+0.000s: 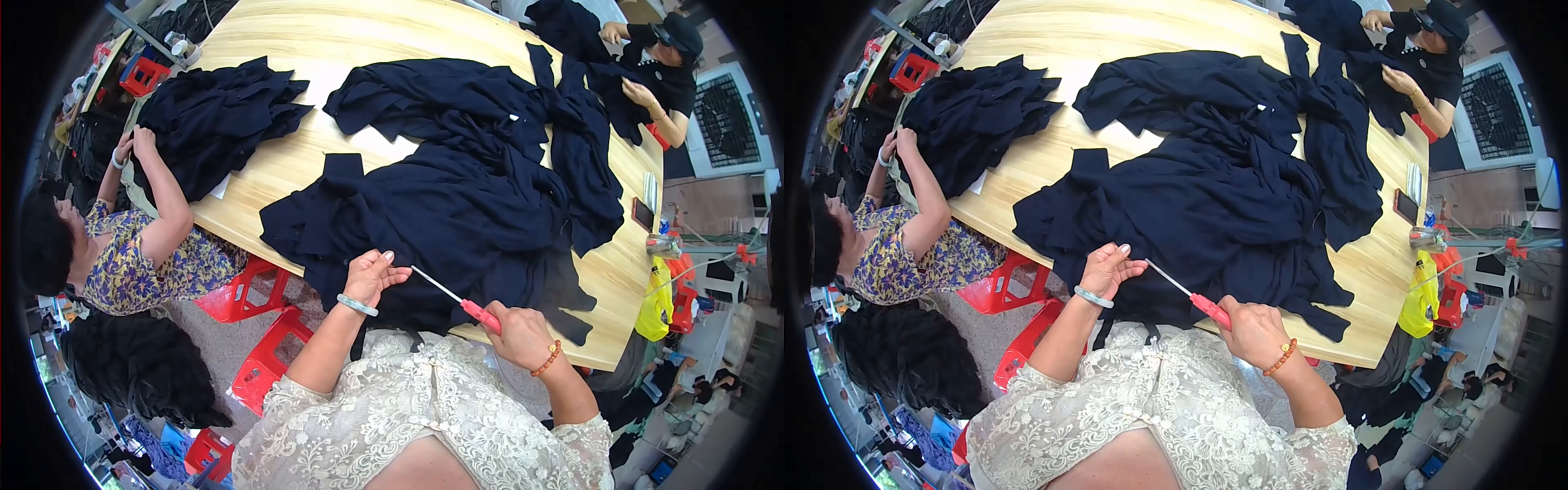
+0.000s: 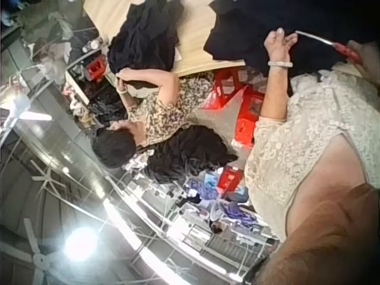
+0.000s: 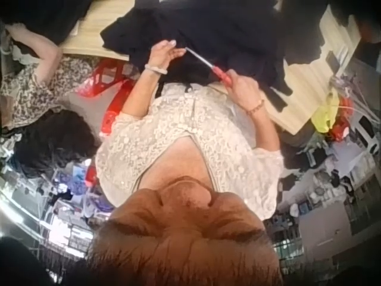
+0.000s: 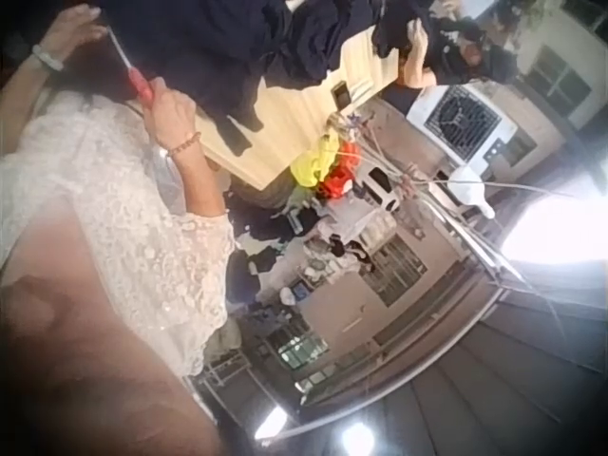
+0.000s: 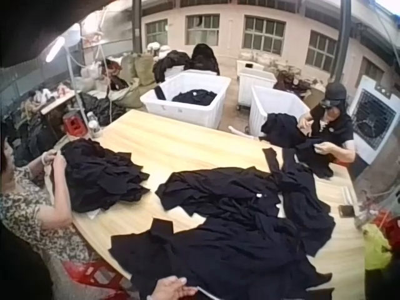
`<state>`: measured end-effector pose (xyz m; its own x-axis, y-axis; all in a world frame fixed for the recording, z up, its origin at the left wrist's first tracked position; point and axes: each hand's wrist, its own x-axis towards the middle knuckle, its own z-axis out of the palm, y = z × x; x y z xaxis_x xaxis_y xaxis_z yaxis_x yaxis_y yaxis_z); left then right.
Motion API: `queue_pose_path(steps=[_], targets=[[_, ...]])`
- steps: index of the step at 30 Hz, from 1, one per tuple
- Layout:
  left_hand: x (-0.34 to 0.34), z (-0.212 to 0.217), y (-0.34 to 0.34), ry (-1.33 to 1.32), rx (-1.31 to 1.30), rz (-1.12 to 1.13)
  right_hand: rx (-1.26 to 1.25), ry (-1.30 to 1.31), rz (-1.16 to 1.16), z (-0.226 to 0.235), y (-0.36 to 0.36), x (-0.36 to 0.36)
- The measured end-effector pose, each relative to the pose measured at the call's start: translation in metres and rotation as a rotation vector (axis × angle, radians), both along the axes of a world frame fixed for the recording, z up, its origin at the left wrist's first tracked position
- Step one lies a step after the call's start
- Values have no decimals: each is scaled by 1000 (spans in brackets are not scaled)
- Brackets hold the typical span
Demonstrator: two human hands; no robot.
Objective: Trimming excess threads and material from black garment pieces using a pair of scissors on a workshop table.
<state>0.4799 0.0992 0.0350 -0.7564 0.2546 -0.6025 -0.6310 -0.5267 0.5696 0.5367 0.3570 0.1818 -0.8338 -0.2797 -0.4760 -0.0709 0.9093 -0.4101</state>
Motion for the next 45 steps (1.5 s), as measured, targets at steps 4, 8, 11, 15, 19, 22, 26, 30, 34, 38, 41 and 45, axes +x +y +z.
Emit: queue_pose_path(steps=[4,8,11,15,19,22,26,30,34,38,41,45], targets=[[3,-6,-5,18,22,15,35,-2,21,1,-4,-4],[6,-9,-5,30,56,14,24,12,54,-4,-11,-6],[8,-10,-5,39,91,24,16,46,69,-6,-14,-8],[5,5,-4,-7,105,72,9,36,61,-6,-15,-9],[6,0,-10,-8,154,99,45,8,76,-5,-17,-7],[6,-1,-11,-29,190,94,18,7,61,-7,-16,-11],[1,4,-10,-46,198,99,25,14,39,-6,-14,-16],[-7,9,-10,-16,207,124,25,-24,30,-3,-13,-19],[-10,7,-12,-17,181,85,-18,-19,29,-1,-14,-22],[-16,14,-6,7,81,3,-180,-17,-44,-15,-14,-31],[-47,19,-1,242,-56,68,-465,114,-191,-58,2,-47],[-71,29,-3,540,-394,-42,-279,251,-368,-104,40,-70]])
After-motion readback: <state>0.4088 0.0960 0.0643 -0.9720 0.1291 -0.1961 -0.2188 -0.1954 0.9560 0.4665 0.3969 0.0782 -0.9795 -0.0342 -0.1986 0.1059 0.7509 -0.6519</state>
